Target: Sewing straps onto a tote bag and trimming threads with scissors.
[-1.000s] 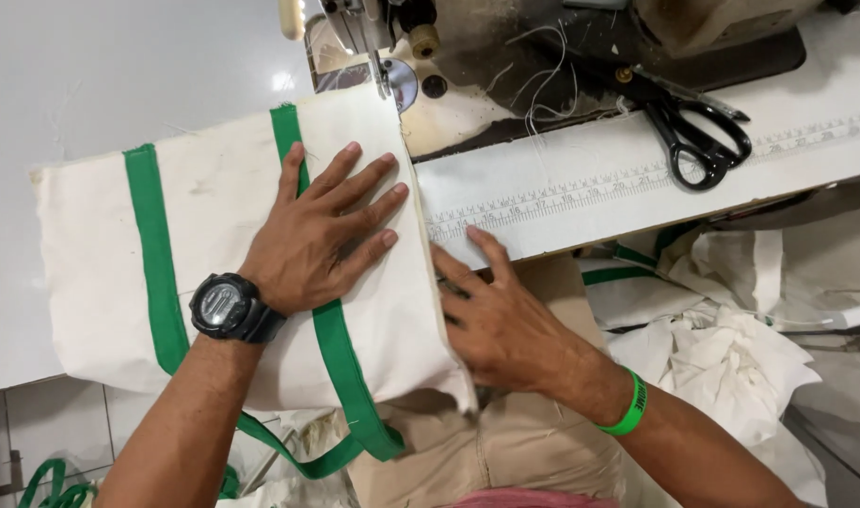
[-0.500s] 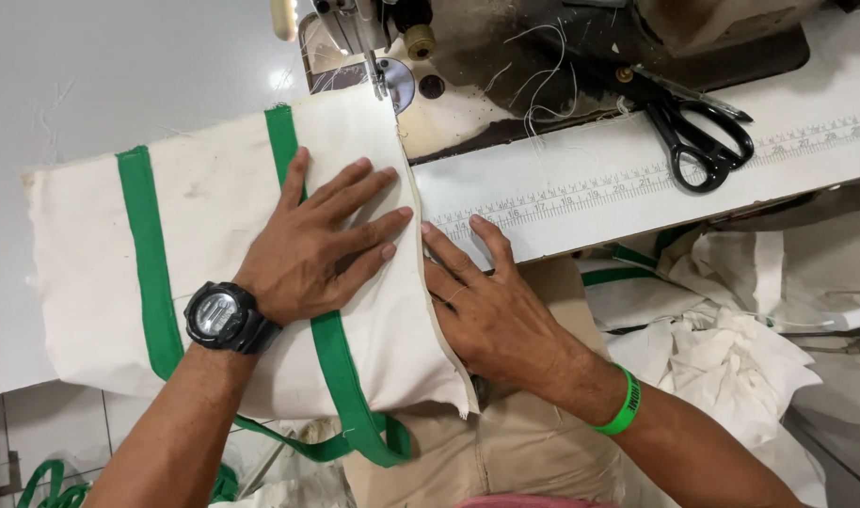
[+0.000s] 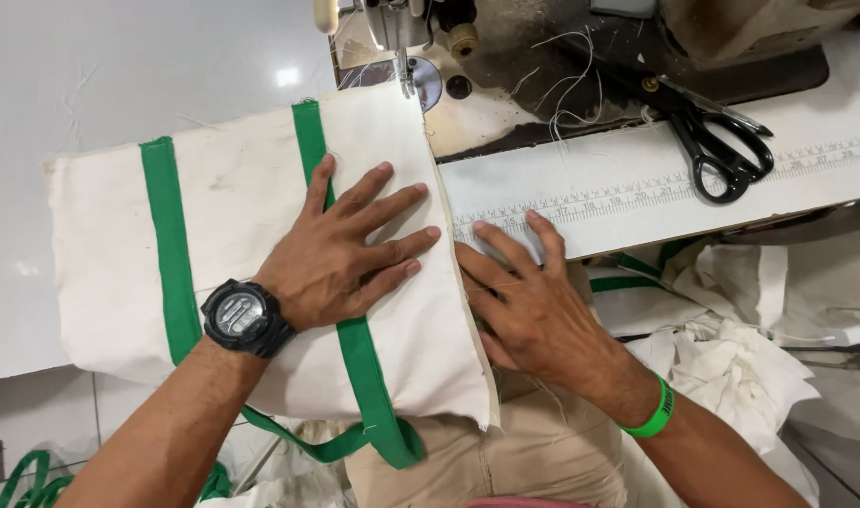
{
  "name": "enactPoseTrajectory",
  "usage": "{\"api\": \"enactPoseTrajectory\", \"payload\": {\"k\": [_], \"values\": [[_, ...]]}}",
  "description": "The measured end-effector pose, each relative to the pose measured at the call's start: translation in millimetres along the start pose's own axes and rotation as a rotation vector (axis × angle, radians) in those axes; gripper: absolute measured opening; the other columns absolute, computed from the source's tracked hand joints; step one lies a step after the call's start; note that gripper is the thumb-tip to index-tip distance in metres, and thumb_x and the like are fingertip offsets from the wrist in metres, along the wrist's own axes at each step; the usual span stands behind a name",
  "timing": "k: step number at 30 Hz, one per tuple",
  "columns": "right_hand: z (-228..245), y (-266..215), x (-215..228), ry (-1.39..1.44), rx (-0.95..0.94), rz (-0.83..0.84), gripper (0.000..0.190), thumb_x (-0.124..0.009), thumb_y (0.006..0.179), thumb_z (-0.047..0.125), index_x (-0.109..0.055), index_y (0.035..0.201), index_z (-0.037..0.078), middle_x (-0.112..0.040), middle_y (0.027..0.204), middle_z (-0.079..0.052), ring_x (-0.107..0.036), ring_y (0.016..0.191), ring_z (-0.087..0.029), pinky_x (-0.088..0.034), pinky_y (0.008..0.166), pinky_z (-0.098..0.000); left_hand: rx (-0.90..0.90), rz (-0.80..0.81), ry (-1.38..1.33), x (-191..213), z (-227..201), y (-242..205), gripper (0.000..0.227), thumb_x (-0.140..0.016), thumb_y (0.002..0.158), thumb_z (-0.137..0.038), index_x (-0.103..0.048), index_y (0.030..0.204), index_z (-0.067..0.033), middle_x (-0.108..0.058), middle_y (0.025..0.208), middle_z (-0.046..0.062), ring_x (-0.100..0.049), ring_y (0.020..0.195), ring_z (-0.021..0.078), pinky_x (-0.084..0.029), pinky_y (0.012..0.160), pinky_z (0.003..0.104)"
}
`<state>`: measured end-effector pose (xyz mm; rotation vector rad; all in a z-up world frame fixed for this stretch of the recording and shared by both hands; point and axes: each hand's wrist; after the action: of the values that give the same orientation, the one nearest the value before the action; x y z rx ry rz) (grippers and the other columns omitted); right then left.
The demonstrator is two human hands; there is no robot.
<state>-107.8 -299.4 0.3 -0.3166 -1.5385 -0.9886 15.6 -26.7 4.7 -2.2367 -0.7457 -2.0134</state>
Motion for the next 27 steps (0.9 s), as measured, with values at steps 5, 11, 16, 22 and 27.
{"api": "enactPoseTrajectory", "payload": {"k": [5,11,16,22,27], "values": [[-1.8,-4.3,-5.1,-0.053,-0.05,-0.014,0.059,-0.086,0.089,0.033,-0.065,0.136,0.006,-0.057,0.153,-0.012,-0.053,0.141,-0.043,-0.036,0.117,-0.0779,-0.044,-0.055,-0.001,1.3,-2.6,1.1,0.035,-0.06,0.114,-0.037,-0.073,0.146,-0.0286,-0.064,0.158,0.018,-0.05,0.151,0.0513,-0.027,0.12,0.083],[-12.4,-9.4,-5.6,-0.082,-0.047,-0.018,0.074,-0.092,0.085,0.039,-0.063,0.146,0.01,-0.052,0.165,-0.009,-0.049,0.144,-0.041,-0.037,0.119,-0.0758,-0.098,-0.091,-0.031,-1.7,-1.9,-0.6,0.032,-0.065,0.114,-0.032,-0.071,0.144,-0.0245,-0.064,0.154,0.018,-0.056,0.147,0.0523,-0.03,0.125,0.075],[-29.7,-1.8,7.8,-0.045,0.078,0.075,0.071,-0.093,0.086,0.045,-0.067,0.14,0.009,-0.049,0.17,-0.003,-0.051,0.148,-0.039,-0.037,0.12,-0.0743,-0.079,-0.115,-0.093,1.1,-4.4,2.6,0.028,-0.067,0.112,-0.031,-0.077,0.135,-0.0204,-0.067,0.15,0.018,-0.057,0.146,0.0519,-0.03,0.124,0.075],[-43.8,8.6,8.3,0.072,0.158,0.083,0.061,-0.087,0.094,0.047,-0.065,0.131,0.004,-0.059,0.159,-0.01,-0.058,0.143,-0.039,-0.04,0.117,-0.0749,0.082,-0.085,-0.194,2.8,0.2,4.9,0.048,-0.06,0.112,-0.042,-0.07,0.145,-0.0101,-0.062,0.16,0.018,-0.049,0.155,0.0449,-0.021,0.129,0.073],[-40.1,14.7,11.3,0.122,0.144,0.069,0.06,-0.081,0.097,0.045,-0.067,0.135,0.001,-0.062,0.153,-0.012,-0.059,0.142,-0.038,-0.038,0.118,-0.0766,0.085,-0.079,-0.113,1.4,-4.0,5.0,0.038,-0.061,0.113,-0.034,-0.071,0.146,-0.018,-0.064,0.159,0.011,-0.046,0.157,0.0423,-0.015,0.126,0.083]]}}
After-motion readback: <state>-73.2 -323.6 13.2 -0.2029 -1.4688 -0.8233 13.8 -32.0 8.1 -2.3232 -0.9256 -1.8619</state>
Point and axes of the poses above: each hand's wrist, its own y-axis towards the middle knuckle, its own x-axis out of the back of the hand, z = x × y
